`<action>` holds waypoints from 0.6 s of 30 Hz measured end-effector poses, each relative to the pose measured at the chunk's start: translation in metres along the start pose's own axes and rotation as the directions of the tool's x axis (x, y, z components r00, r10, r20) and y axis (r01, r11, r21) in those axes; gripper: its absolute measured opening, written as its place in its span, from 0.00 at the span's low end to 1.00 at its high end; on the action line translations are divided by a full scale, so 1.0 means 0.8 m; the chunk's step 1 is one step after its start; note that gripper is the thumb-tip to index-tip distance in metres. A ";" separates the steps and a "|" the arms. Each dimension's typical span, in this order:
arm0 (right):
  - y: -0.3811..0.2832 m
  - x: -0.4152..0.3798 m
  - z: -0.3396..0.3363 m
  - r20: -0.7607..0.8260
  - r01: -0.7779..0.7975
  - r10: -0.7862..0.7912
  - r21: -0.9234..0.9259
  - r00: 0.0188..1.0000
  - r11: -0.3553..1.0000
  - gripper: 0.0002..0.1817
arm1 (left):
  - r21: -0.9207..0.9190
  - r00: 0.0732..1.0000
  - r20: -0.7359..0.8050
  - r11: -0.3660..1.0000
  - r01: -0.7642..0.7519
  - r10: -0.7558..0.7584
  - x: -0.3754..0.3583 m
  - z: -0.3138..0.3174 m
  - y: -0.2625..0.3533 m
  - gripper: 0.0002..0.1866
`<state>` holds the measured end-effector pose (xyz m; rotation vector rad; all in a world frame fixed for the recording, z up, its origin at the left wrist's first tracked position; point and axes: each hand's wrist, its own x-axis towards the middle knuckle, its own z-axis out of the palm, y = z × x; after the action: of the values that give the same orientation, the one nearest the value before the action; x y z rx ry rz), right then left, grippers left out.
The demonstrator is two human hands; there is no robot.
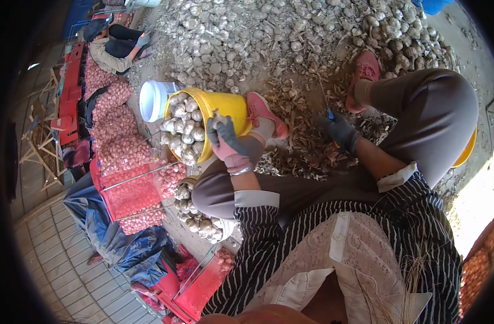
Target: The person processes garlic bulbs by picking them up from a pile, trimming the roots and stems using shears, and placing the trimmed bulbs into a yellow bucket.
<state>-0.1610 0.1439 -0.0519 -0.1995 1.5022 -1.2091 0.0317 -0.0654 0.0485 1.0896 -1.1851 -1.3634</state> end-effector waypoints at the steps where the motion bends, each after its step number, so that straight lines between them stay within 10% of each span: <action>1: 0.005 -0.001 0.001 -0.008 -0.038 0.038 0.005 0.999 0.999 0.21 | 0.183 0.976 -0.077 0.966 -0.184 0.201 0.020 -0.016 0.029 0.18; 4: -0.007 0.002 0.008 0.024 -0.116 0.115 0.051 0.993 0.992 0.22 | 0.425 0.880 -0.137 0.829 -0.362 0.454 0.078 -0.067 0.093 0.19; 8: -0.051 -0.025 0.017 -0.037 -0.001 0.002 0.052 0.999 0.999 0.18 | 0.567 0.909 -0.291 0.819 -0.087 0.298 0.121 -0.090 0.123 0.24; 12: -0.029 -0.004 0.005 -0.099 -0.050 0.087 0.325 0.991 0.945 0.16 | 0.827 0.715 0.215 0.265 -0.495 0.665 0.081 -0.032 0.093 0.24; 13: -0.031 -0.001 0.002 -0.113 -0.085 0.142 0.405 0.983 0.910 0.15 | 0.624 0.806 0.165 0.573 -0.532 0.568 0.067 0.003 0.061 0.21; 15: -0.032 0.003 0.000 -0.127 -0.121 0.206 0.481 0.970 0.868 0.15 | 0.622 0.827 0.531 0.578 -0.528 0.185 0.043 0.054 0.019 0.19; 18: -0.028 0.012 -0.001 -0.207 -0.093 0.214 0.474 0.955 0.876 0.15 | 0.781 0.840 0.476 0.565 -0.266 -0.262 0.042 0.087 -0.091 0.20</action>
<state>-0.1759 0.1271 -0.0414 0.4046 1.3672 -1.4610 -0.0495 -0.0886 -0.0166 1.3472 -2.4480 -1.1159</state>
